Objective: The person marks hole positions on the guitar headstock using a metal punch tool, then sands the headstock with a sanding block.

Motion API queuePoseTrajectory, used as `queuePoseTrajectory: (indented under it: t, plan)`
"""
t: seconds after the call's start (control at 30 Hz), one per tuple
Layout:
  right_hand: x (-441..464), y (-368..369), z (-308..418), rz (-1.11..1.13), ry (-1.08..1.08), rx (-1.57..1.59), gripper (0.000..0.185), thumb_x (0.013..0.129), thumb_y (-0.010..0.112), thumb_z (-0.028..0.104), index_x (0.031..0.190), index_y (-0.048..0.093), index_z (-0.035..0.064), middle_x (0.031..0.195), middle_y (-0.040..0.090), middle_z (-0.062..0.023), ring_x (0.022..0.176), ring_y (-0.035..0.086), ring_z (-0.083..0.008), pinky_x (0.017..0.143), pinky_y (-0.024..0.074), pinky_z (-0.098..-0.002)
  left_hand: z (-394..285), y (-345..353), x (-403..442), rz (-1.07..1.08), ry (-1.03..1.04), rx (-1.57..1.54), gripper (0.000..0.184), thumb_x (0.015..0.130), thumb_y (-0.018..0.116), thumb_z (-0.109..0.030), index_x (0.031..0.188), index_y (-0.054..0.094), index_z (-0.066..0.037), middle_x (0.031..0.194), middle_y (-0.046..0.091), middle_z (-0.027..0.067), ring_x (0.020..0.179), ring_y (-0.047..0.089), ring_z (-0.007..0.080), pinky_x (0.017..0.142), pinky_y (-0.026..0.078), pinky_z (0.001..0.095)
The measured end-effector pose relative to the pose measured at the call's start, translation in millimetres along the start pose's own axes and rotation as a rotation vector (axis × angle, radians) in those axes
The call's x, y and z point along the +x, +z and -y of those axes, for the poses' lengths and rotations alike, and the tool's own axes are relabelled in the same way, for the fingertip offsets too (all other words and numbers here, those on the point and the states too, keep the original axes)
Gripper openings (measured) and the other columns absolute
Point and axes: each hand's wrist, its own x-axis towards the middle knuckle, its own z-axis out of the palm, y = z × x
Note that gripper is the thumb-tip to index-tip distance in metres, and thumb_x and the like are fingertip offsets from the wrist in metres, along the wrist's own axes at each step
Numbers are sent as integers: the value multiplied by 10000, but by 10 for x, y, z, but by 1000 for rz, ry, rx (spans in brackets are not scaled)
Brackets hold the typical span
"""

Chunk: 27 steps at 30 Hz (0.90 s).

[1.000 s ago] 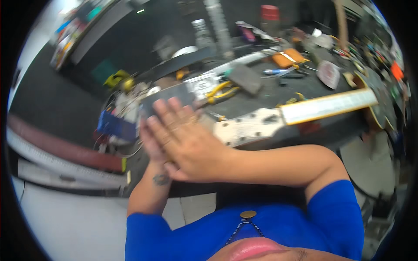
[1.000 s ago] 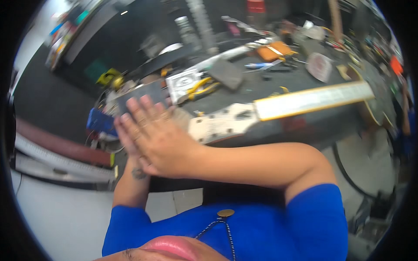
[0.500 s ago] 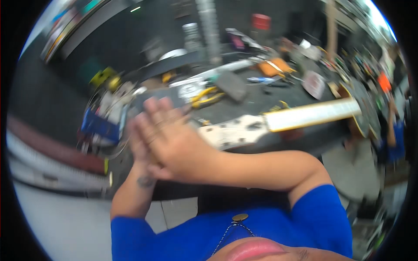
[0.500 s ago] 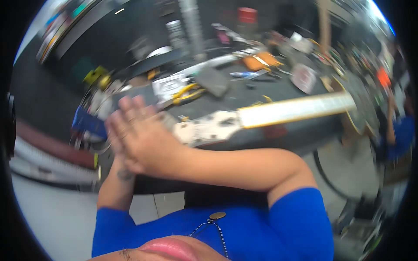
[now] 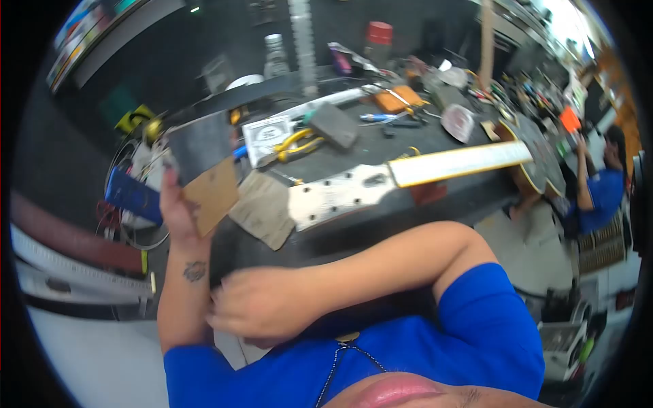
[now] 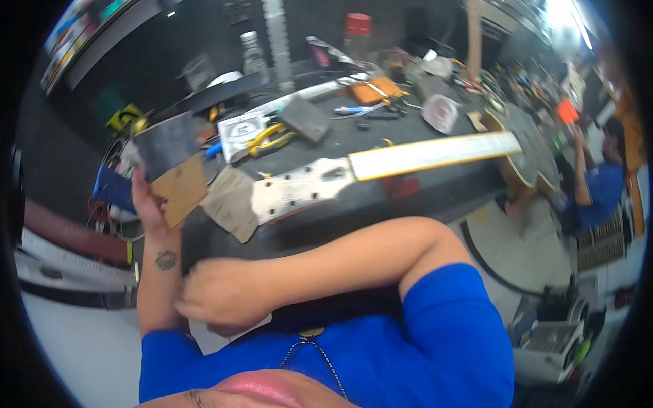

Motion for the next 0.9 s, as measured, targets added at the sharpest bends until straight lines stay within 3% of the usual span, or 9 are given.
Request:
queuePoseTrajectory:
  t: [0.03,0.07,0.17,0.2,0.3,0.37,0.43,0.6,0.9]
  plan:
    - [-42,7,12,341,-8,82,383,786,755,302,1038,723,16,901,714,-124,949,691,-290,912,515,-451,19,55,21,14,30,-4,764,1092,433,-574,1567,454,23,1507,596,267,1314,661,384,1146,515,504]
    - [-131,165,-39,425,-75,106,262,784,754,283,904,746,50,829,715,-82,927,681,-251,905,478,-440,37,56,29,47,28,8,743,1092,496,-547,1551,480,36,1511,592,259,1319,655,361,1143,510,470]
    - [-218,342,-208,430,-214,16,247,793,769,322,902,805,104,844,746,-86,971,709,-265,968,445,-448,64,-60,81,112,60,487,654,1087,586,-442,1520,527,44,1531,572,244,1343,627,318,1144,489,419]
    - [-208,325,-209,431,-175,70,227,792,766,294,885,803,91,865,749,-86,990,702,-259,986,440,-449,63,-55,82,19,13,677,591,1017,706,-348,1447,595,42,1548,553,223,1386,576,284,1161,442,397]
    - [-220,299,-189,438,-112,178,198,795,757,236,865,803,57,929,761,-97,1054,682,-265,1023,441,-456,261,150,13,226,191,906,598,924,773,-312,1408,622,6,1530,568,227,1428,537,302,1197,387,420]
    - [-249,287,-208,442,-126,153,216,806,752,231,890,814,42,974,769,-122,1101,670,-300,1029,467,-466,311,299,-78,275,217,1026,654,799,840,-289,1391,653,-83,1530,559,277,1437,509,391,1212,354,478]
    - [-283,251,-190,415,-46,154,231,812,744,220,913,820,27,1000,768,-147,1127,652,-340,1031,495,-471,269,396,-62,474,476,1413,634,752,865,-289,1329,704,-82,1529,562,309,1402,534,447,1179,392,509]
    - [-257,290,-193,529,-10,130,287,812,763,281,954,847,46,1040,771,-178,1166,634,-413,1059,468,-471,385,659,-77,599,491,1453,623,717,900,-311,1287,761,-101,1498,576,350,1310,586,526,1126,448,534]
    - [-298,243,-231,509,-76,113,250,793,732,251,907,844,59,973,779,-145,1052,692,-347,1117,398,-462,587,1138,200,749,377,1491,585,766,847,-298,1304,711,-111,1446,558,397,1302,548,587,1121,441,585]
